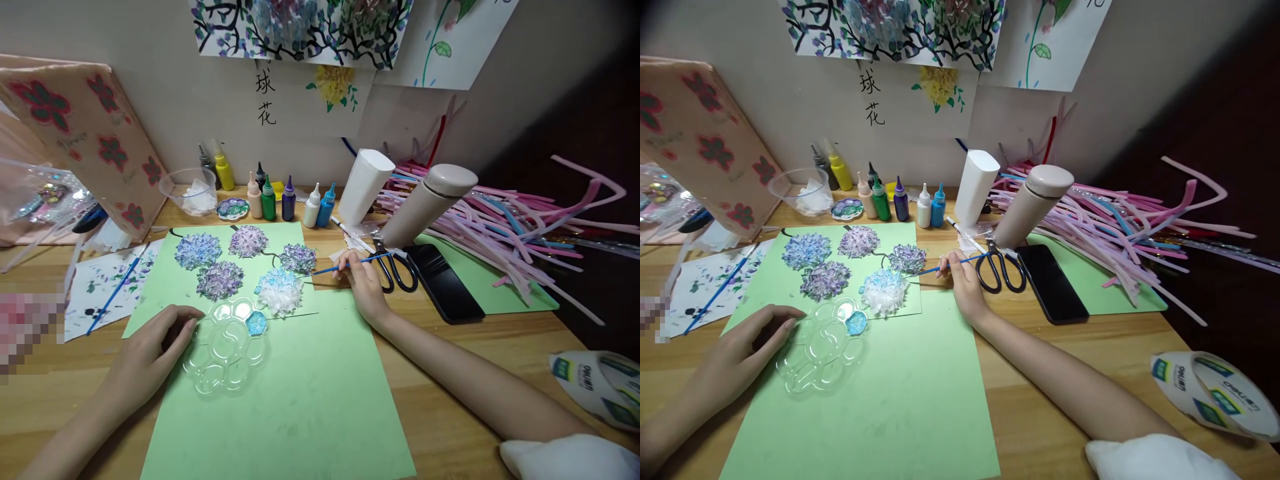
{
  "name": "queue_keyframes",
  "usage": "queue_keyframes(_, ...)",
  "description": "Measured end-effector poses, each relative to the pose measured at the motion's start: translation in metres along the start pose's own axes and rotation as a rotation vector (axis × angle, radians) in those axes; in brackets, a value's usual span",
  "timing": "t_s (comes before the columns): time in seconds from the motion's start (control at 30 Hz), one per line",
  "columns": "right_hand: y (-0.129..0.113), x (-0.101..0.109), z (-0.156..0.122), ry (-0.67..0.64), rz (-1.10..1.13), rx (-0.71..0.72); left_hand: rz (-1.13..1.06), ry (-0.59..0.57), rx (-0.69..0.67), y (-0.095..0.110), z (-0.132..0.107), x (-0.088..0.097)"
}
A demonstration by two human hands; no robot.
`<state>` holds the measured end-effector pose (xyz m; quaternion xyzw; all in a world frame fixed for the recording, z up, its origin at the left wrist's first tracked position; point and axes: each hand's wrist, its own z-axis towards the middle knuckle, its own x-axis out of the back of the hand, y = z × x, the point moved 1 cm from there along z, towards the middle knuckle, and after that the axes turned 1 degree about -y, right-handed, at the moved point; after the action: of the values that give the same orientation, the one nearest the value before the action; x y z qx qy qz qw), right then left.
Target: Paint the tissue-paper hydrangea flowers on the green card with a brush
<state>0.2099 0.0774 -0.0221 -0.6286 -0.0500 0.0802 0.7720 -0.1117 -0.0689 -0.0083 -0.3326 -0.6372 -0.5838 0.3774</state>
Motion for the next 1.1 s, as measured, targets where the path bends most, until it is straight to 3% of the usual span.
queue_keyframes(0.17,0.0006,0.0007,-0.0014,0.046,-0.003,0.039,0.017,-0.004,0.009,-0.0011,0.0000,-0.0009)
queue_keyframes(0.33,0.0019,-0.0004,-0.0024,-0.028,-0.017,0.036,0.016,0.002,-0.005,0.0005,0.0003,-0.0001)
queue_keyframes(0.53,-0.0008,0.0004,-0.0028,0.036,-0.009,0.023,0.021,0.007,-0.005,0.0030,0.0004,0.0011)
queue_keyframes(0.77,0.0016,0.0000,-0.0037,-0.032,-0.065,0.047,0.018,0.002,-0.003,0.0021,0.0005,0.0003)
queue_keyframes(1.1,-0.0035,-0.0001,-0.0045,0.080,-0.006,0.039,0.013,-0.021,0.001,-0.0006,-0.0001,0.0002)
